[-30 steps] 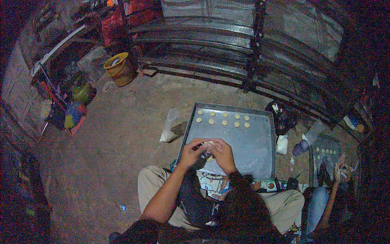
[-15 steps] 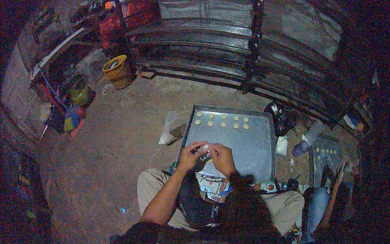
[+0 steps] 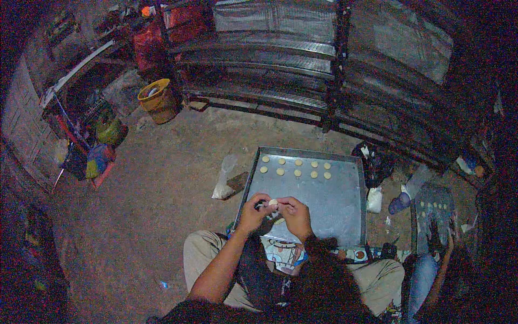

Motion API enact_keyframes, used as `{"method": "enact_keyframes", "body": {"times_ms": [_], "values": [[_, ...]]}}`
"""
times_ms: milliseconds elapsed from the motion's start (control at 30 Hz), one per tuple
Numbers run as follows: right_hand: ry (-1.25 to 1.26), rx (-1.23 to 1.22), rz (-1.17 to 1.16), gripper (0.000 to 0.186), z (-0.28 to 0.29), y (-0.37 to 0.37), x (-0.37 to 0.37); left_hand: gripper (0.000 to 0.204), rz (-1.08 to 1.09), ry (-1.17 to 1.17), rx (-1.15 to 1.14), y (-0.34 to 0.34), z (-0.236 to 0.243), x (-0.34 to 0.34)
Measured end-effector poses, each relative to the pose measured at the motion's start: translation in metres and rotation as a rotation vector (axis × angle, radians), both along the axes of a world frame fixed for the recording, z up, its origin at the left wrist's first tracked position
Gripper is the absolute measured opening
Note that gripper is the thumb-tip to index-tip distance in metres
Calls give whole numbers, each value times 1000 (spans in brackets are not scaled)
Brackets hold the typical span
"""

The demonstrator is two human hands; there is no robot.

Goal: The person forms small dough rounds by hand and places them onto a metal tray.

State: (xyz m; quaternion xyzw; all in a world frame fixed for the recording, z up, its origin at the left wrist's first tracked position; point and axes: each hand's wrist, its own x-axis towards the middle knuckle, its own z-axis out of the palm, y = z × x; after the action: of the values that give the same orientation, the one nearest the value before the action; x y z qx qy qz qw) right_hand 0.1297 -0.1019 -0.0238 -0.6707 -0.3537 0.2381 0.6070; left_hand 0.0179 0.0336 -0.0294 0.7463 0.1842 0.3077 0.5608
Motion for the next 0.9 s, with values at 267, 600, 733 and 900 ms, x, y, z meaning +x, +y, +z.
{"method": "enact_keyframes", "body": {"times_ms": [267,600,733,900], "values": [[-450,-22,49,27,35,-4,-7,32,8,-41,-257,-10,17,-2],[-334,18,-38,27,36,1,-15,15,88,50,50,-4,10,-5],[-208,67,-63,25,14,5,-15,15,92,1,102,-2,8,-6],[113,40,-23,28,1,-1,-4,22,-14,-160,161,-8,12,-1]]}}
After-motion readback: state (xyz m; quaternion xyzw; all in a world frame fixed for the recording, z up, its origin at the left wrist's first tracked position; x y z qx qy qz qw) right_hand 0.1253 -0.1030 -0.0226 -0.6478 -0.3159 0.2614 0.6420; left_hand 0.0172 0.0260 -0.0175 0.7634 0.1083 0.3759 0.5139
